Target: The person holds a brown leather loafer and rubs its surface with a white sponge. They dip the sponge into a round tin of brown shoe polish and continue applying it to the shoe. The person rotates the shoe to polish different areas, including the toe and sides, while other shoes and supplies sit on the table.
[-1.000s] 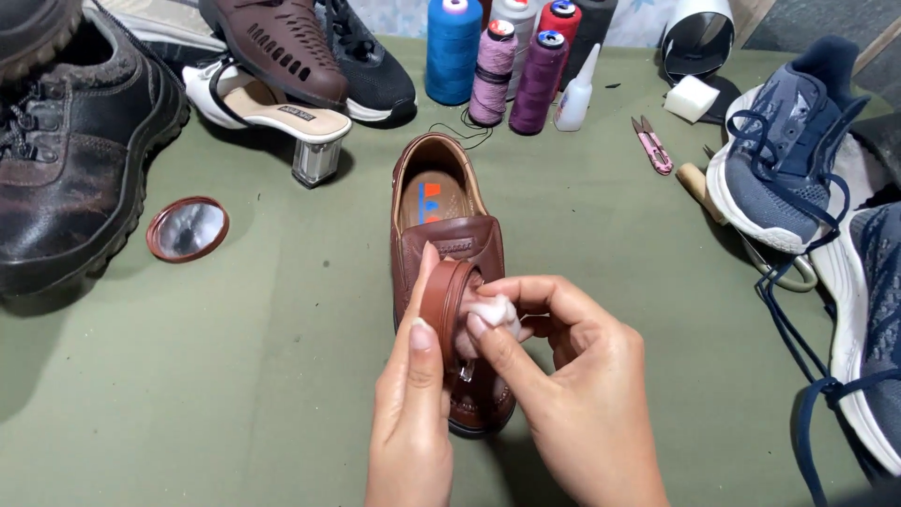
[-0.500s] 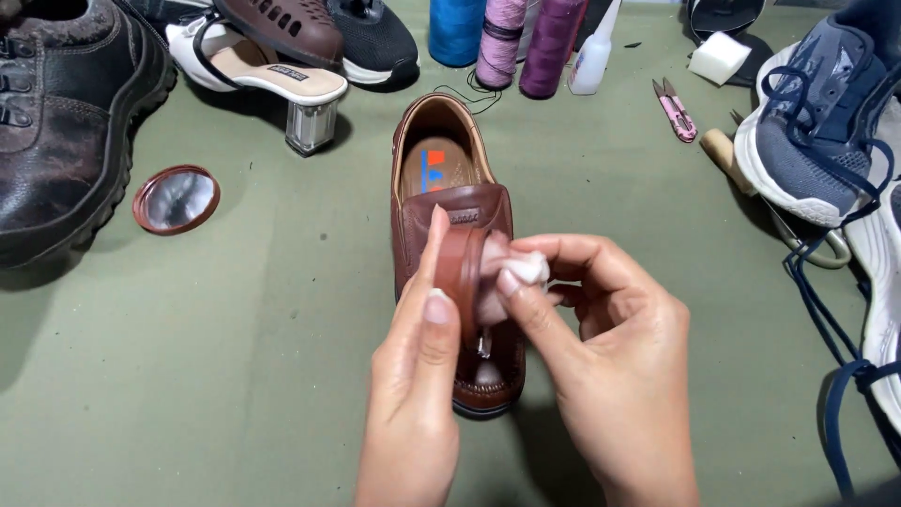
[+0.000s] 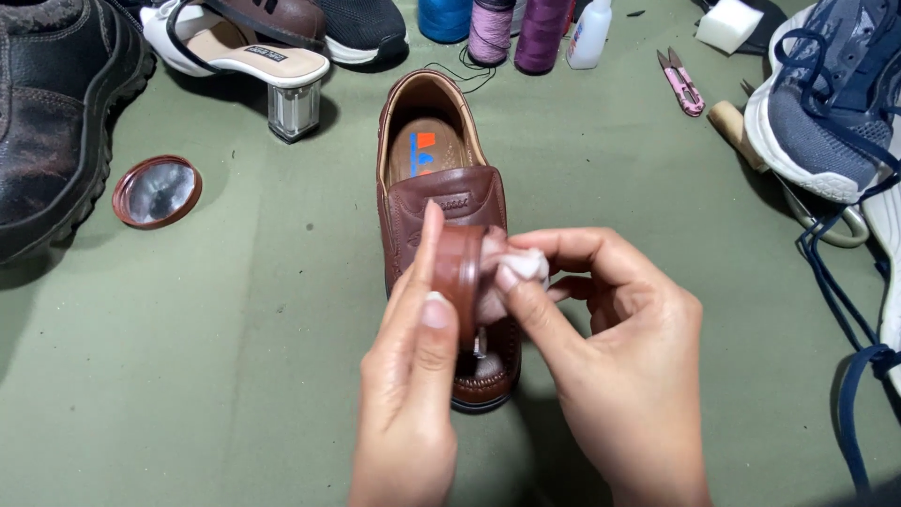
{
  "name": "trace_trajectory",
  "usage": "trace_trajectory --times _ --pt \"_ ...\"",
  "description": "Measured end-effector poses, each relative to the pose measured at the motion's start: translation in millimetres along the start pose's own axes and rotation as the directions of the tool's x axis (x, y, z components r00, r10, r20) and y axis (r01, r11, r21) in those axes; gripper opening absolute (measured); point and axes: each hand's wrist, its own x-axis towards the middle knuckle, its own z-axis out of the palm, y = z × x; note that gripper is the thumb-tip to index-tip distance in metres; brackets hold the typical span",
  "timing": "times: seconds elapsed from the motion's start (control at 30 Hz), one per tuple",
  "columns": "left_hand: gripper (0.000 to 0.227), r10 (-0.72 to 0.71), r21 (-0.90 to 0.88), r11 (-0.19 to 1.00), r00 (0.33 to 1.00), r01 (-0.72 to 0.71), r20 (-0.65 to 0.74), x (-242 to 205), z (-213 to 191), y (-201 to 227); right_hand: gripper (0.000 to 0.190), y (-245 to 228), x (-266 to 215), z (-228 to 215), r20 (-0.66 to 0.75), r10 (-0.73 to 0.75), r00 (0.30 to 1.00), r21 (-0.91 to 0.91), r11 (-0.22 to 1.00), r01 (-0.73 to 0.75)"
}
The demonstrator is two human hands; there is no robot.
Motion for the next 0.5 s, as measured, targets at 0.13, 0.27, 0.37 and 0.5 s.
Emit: trace_trajectory --times 0.13,0.27,0.37,0.5 --pt "0.064 -0.087 -0.083 0.993 0.996 0.085 -0.020 -1.0 -0.2 -0.3 0.011 -8.9 -3.3 0.4 0.017 0.003 1.000 -0.051 0.999 -0.002" --pt "0.062 0.029 0.004 1.000 0.999 -0.029 0.016 0.2 1.7 0.9 0.014 -2.4 0.1 -1.6 -0.011 0.018 1.000 -0.020 1.000 -0.018" --pt "0.064 -0.079 -0.075 0.994 0.997 0.078 -0.017 -0.6 1.7 -2.2 0.014 -0.8 -3.2 1.8 -0.010 0.029 1.000 -0.003 1.000 -0.029" --pt "0.062 -0.088 -0.152 0.985 0.996 0.086 -0.006 -1.0 4.4 -1.2 0.013 1.9 -2.2 3.5 -0.022 0.029 0.999 -0.034 0.999 -0.030"
